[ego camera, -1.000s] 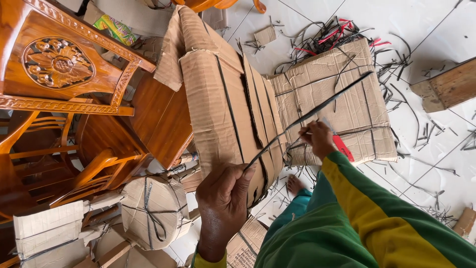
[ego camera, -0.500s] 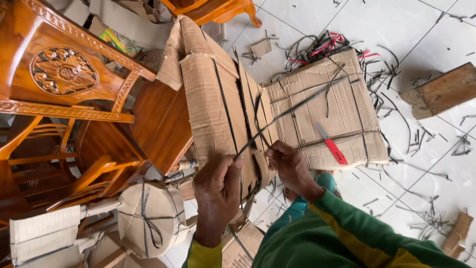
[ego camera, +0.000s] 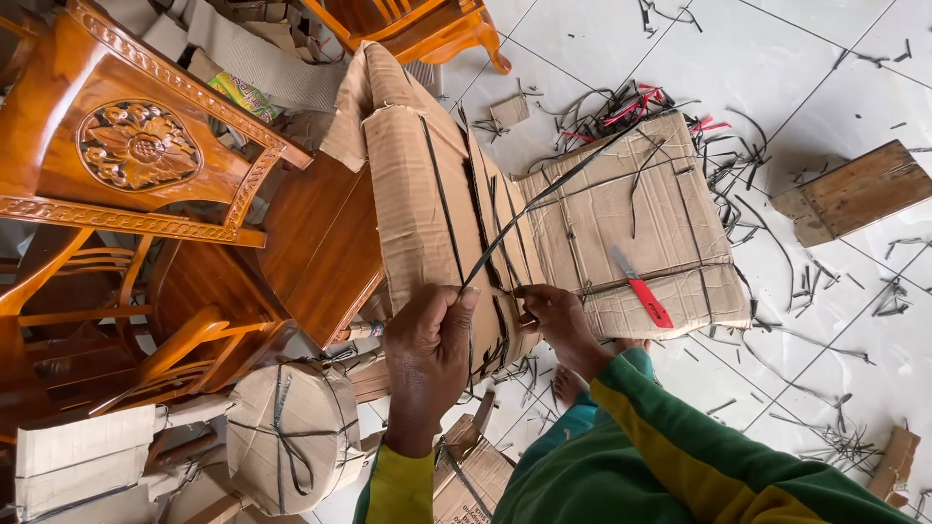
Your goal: The person sits on the floor and uses black plastic straps to secure a large, cylindrical cardboard package. They wrap the straps around the package, pull them tight, and tie knots by hand. A utility knife is visible on a nearby flat package but is not used during the clip.
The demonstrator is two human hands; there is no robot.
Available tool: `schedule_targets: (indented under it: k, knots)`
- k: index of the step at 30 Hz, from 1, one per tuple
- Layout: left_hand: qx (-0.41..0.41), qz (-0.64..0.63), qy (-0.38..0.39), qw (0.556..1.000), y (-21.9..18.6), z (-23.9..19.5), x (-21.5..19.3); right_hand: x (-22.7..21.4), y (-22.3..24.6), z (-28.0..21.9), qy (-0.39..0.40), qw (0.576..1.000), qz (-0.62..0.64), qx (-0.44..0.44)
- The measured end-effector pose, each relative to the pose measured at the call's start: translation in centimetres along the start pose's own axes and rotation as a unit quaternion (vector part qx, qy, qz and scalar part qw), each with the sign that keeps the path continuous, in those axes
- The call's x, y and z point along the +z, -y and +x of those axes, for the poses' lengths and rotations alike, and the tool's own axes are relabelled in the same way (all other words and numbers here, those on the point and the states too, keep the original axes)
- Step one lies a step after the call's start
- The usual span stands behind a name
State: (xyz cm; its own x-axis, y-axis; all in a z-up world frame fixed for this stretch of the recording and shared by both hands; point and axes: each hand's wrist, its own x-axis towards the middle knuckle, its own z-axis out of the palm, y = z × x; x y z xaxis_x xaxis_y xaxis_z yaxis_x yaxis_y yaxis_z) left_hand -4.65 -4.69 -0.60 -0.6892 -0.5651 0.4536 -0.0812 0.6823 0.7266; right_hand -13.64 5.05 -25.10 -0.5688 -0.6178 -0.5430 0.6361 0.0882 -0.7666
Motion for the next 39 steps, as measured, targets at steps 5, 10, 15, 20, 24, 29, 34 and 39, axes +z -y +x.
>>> schedule_targets:
  k: [5, 10, 15, 20, 24, 29, 34, 39]
  knots:
    - [0.001, 0.001, 0.008, 1.0, 0.2, 0.0, 0.0, -0.4, -0.5, 1.0, -0.013, 0.997, -0.047, 0.06]
    - [-0.005, -0.003, 0.01, 1.0, 0.2, 0.0, 0.0, -1.0, -2.9, 3.5, 0.013, 0.99, -0.049, 0.128]
    - [-0.009, -0.012, 0.006, 1.0, 0.6, -0.3, 0.1, -0.4, -1.3, 3.3, -0.011, 0.981, -0.185, 0.053]
    - [-0.011, -0.008, 0.001, 1.0, -0.2, 0.1, 0.0, 0.4, 0.6, 2.4, -0.033, 0.907, -0.418, -0.026]
    - [-0.011, -0.009, -0.006, 1.0, 0.0, -0.1, 0.1, 1.0, 0.1, 2.7, -0.063, 0.924, -0.376, 0.021]
    - [-0.015, -0.019, -0.005, 1.0, 0.0, -0.1, 0.1, 0.2, -0.5, 4.7, -0.019, 0.984, -0.12, 0.131]
    - [-0.019, -0.016, -0.003, 1.0, 0.0, -0.1, 0.0, -0.6, -3.2, 6.7, -0.019, 0.984, -0.096, 0.147]
    - [-0.015, -0.03, -0.004, 0.999, 0.0, -0.1, 0.0, -0.3, -2.3, 6.0, -0.012, 0.987, -0.042, 0.155]
